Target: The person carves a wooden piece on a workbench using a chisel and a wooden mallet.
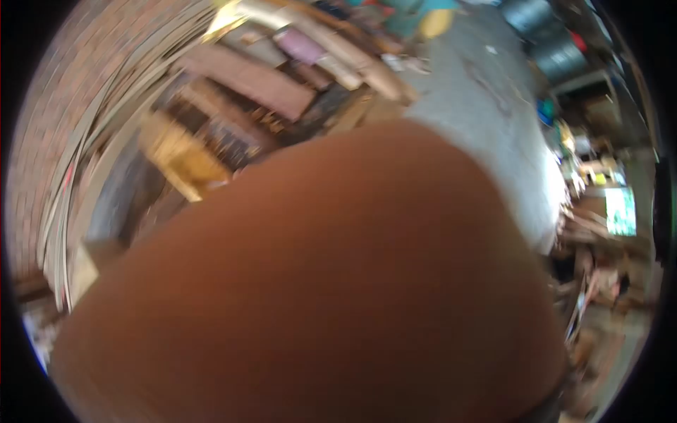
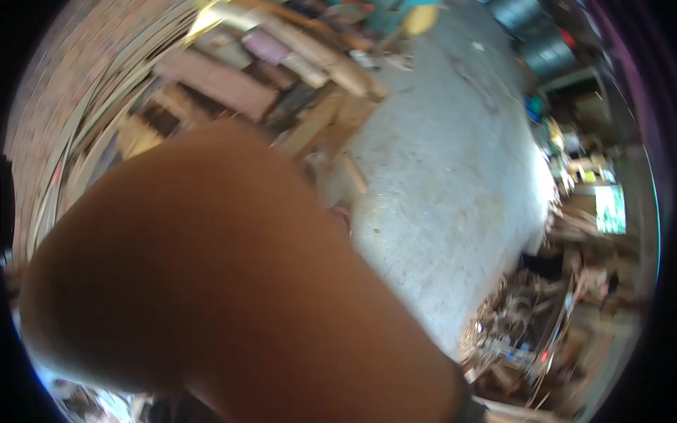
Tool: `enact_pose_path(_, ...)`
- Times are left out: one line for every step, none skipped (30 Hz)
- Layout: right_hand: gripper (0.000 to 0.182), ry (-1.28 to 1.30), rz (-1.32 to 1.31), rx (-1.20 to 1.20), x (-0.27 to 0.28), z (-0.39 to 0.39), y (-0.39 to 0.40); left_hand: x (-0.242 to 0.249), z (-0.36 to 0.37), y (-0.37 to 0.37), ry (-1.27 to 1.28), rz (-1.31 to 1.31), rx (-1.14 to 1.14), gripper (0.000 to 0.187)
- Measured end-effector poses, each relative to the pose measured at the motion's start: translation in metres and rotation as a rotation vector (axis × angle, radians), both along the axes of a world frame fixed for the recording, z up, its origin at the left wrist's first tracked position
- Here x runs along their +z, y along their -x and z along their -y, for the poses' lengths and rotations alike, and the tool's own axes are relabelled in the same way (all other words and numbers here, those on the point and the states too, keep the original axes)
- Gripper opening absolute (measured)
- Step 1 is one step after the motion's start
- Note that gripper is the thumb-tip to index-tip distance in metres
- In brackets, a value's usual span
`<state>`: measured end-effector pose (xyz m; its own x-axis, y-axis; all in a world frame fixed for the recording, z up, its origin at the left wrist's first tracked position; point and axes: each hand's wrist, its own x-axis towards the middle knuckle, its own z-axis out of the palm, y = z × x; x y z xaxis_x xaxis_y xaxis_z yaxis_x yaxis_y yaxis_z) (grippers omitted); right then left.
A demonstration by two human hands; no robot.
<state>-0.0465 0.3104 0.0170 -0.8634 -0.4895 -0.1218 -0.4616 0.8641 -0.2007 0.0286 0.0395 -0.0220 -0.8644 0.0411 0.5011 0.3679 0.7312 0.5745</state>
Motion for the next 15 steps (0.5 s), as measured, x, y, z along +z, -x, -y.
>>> enact_pose_path(0.030,0.003,0.001,0.008,-0.001,-0.002,0.000,0.000,-0.003,-0.004,0.004,0.021,0.000,0.020)
enact_pose_path(0.031,0.015,-0.005,0.017,-0.001,-0.004,-0.001,0.001,0.000,-0.004,0.007,0.038,0.004,0.020)
enact_pose_path(0.031,0.033,-0.020,0.030,0.003,-0.003,-0.002,0.001,-0.001,-0.005,0.010,0.052,0.006,0.020)
enact_pose_path(0.031,0.055,-0.036,0.040,0.007,-0.004,-0.005,0.001,0.002,-0.006,0.009,0.063,0.017,0.020)
enact_pose_path(0.031,0.092,-0.052,0.057,0.013,-0.002,-0.009,0.001,0.004,-0.009,0.009,0.082,0.029,0.020)
enact_pose_path(0.032,0.138,-0.069,0.071,0.022,-0.001,-0.014,0.001,0.004,-0.011,0.005,0.099,0.040,0.020)
enact_pose_path(0.032,0.208,-0.090,0.077,0.036,0.002,-0.022,-0.001,0.001,-0.009,-0.010,0.125,0.037,0.020)
enact_pose_path(0.032,0.291,-0.104,0.082,0.052,0.005,-0.031,-0.002,-0.002,-0.010,-0.018,0.154,0.042,0.020)
enact_pose_path(0.033,0.390,-0.129,0.086,0.073,0.007,-0.042,-0.004,-0.004,-0.005,-0.030,0.190,0.035,0.020)
enact_pose_path(0.033,0.495,-0.152,0.099,0.094,0.009,-0.053,-0.003,-0.007,-0.001,-0.041,0.212,0.038,0.020)
enact_pose_path(0.033,0.603,-0.203,0.122,0.118,0.013,-0.068,0.000,-0.005,-0.001,-0.023,0.226,0.053,0.020)
enact_pose_path(0.034,0.705,-0.267,0.171,0.141,0.015,-0.079,0.004,-0.005,-0.001,0.009,0.227,0.070,0.020)
enact_pose_path(0.034,0.788,-0.353,0.244,0.164,0.015,-0.089,0.007,-0.006,-0.002,0.041,0.228,0.087,0.021)
enact_pose_path(0.034,0.863,-0.448,0.332,0.183,0.018,-0.100,0.007,-0.001,0.000,0.057,0.258,0.083,0.022)
enact_pose_path(0.035,0.905,-0.554,0.448,0.203,0.020,-0.109,0.007,-0.005,-0.001,0.059,0.289,0.070,0.023)
